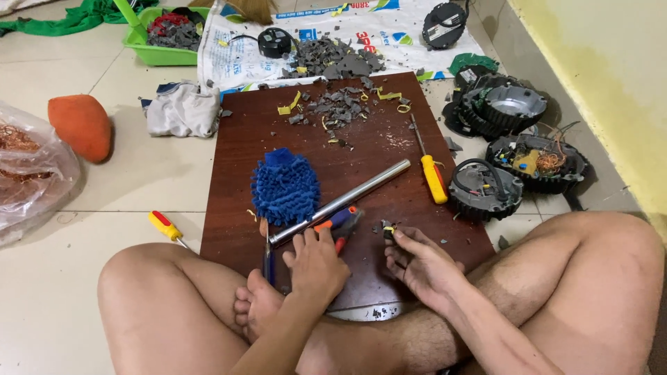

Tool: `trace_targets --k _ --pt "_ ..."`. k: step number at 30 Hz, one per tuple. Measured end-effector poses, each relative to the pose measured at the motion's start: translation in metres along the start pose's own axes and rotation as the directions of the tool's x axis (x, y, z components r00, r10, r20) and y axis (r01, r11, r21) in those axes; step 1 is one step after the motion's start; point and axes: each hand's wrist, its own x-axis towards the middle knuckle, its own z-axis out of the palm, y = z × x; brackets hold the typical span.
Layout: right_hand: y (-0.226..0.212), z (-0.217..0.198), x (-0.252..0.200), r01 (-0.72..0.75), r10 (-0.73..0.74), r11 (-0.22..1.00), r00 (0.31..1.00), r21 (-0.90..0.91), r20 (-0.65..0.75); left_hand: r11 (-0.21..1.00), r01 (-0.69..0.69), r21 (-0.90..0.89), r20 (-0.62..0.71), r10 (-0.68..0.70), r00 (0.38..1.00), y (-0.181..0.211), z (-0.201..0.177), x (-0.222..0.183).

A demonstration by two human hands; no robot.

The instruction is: The person sits on the floor and uses a blue duster to clean a wooden board. They then use pliers and a knife to strip wires and manipulate small electronic components on the board.

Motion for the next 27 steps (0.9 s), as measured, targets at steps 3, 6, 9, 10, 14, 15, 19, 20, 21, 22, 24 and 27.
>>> trace_targets --k 3,6,9,10,14,15,19,20,21,22,24,27 --pt "0.002 0.002 0.001 -0.034 0.033 0.997 0.999 -0.068 -0.005 0.998 0.004 -0.069 0.056 -0.001 0.998 0.011 -0.026 -0.006" --pt "0.001 0.006 -0.001 -0.035 0.032 0.989 0.999 -0.146 -0.021 0.823 0.237 -0.517 0.227 -0.135 0.965 0.027 -0.057 -0.018" --pt "0.001 0.013 -0.007 -0.035 0.024 0.975 0.998 -0.218 -0.054 0.349 0.423 -0.836 0.426 -0.072 0.902 0.027 -0.057 -0.022" --pt "0.002 0.014 -0.009 -0.057 0.053 0.963 0.998 -0.262 -0.025 0.310 0.436 -0.845 0.448 -0.036 0.894 0.028 -0.061 -0.022" --pt "0.000 0.029 -0.015 -0.119 0.118 0.904 0.993 -0.411 -0.029 0.278 0.434 -0.857 0.462 0.040 0.886 0.027 -0.059 -0.021" --pt "0.001 0.027 -0.014 -0.124 0.122 0.902 0.992 -0.414 -0.032 0.274 0.438 -0.856 0.465 0.039 0.884 0.027 -0.058 -0.020" --pt "0.003 0.024 -0.011 -0.102 0.107 0.926 0.994 -0.364 -0.007 0.227 0.461 -0.858 0.471 -0.011 0.882 0.027 -0.057 -0.021" --pt "0.004 0.024 -0.010 -0.096 0.101 0.940 0.995 -0.327 -0.004 0.201 0.478 -0.855 0.484 -0.021 0.875 0.026 -0.057 -0.021" --pt "0.006 0.021 -0.008 -0.099 0.103 0.938 0.995 -0.332 -0.003 0.197 0.478 -0.856 0.483 -0.024 0.875 0.025 -0.050 -0.022" --pt "0.009 0.019 -0.004 -0.100 0.107 0.939 0.994 -0.330 0.006 0.212 0.479 -0.852 0.485 -0.028 0.874 0.024 -0.043 -0.021" --pt "0.011 0.024 -0.003 -0.099 0.112 0.939 0.994 -0.330 0.020 0.228 0.477 -0.849 0.482 -0.036 0.875 0.023 -0.045 -0.022" --pt "0.010 0.034 -0.005 -0.090 0.076 0.916 0.996 -0.390 -0.051 0.444 0.419 -0.792 0.437 -0.066 0.897 0.025 -0.059 -0.029"
